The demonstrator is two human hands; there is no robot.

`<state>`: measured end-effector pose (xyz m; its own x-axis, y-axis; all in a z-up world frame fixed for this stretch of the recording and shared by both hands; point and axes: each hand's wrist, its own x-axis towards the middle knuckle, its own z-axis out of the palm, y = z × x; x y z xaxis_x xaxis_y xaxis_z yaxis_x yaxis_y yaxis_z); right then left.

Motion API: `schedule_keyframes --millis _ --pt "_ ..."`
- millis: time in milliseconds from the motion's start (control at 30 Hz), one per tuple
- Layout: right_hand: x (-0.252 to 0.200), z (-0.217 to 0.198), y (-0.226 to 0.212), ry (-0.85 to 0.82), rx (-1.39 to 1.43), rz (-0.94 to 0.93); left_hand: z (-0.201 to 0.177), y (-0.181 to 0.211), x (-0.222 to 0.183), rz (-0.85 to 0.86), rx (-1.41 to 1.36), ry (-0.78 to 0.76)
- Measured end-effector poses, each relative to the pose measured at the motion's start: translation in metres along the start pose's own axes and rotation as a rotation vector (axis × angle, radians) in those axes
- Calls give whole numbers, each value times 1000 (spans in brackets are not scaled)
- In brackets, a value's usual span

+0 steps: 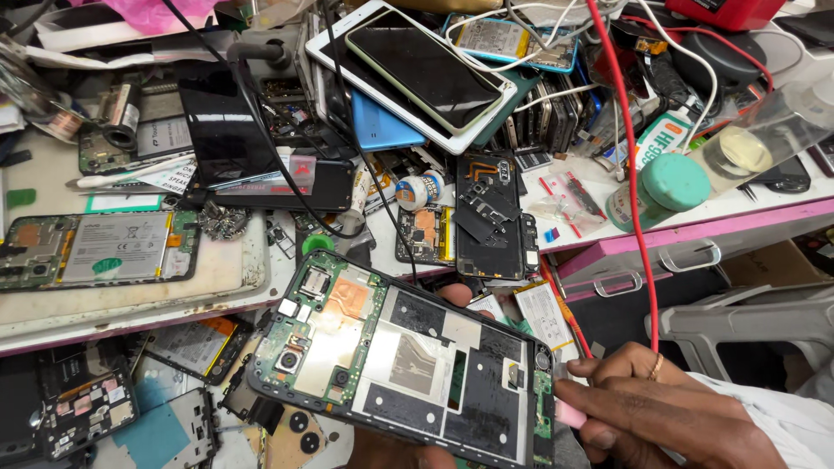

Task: The person disassembles a smartphone, removes the battery and internal components, and manipulates the motherboard and casing. The person handles the device with both hands, detaching parts and inspecting the interior.

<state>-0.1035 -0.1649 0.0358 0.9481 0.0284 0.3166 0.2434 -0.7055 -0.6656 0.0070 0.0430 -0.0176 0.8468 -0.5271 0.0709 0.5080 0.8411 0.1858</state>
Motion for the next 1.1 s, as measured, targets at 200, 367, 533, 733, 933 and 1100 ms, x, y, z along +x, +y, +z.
schedule_keyframes --millis 200,367,533,733,933,1100 --pt "-27 -1 17 -126 76 284 -2 7 -5 15 2 21" --pt "-9 2 19 -162 -79 131 -3 9 -3 21 2 7" --pt "38 -18 21 -166 -318 -101 -6 10 6 26 -3 -29" --pt "64 -5 40 -58 -437 42 -11 12 4 4 16 -49" --pt "64 14 61 10 -483 29 -13 2 0 -47 11 -96" --pt "64 13 53 10 -475 -4 -15 -3 -15 -69 24 -100"
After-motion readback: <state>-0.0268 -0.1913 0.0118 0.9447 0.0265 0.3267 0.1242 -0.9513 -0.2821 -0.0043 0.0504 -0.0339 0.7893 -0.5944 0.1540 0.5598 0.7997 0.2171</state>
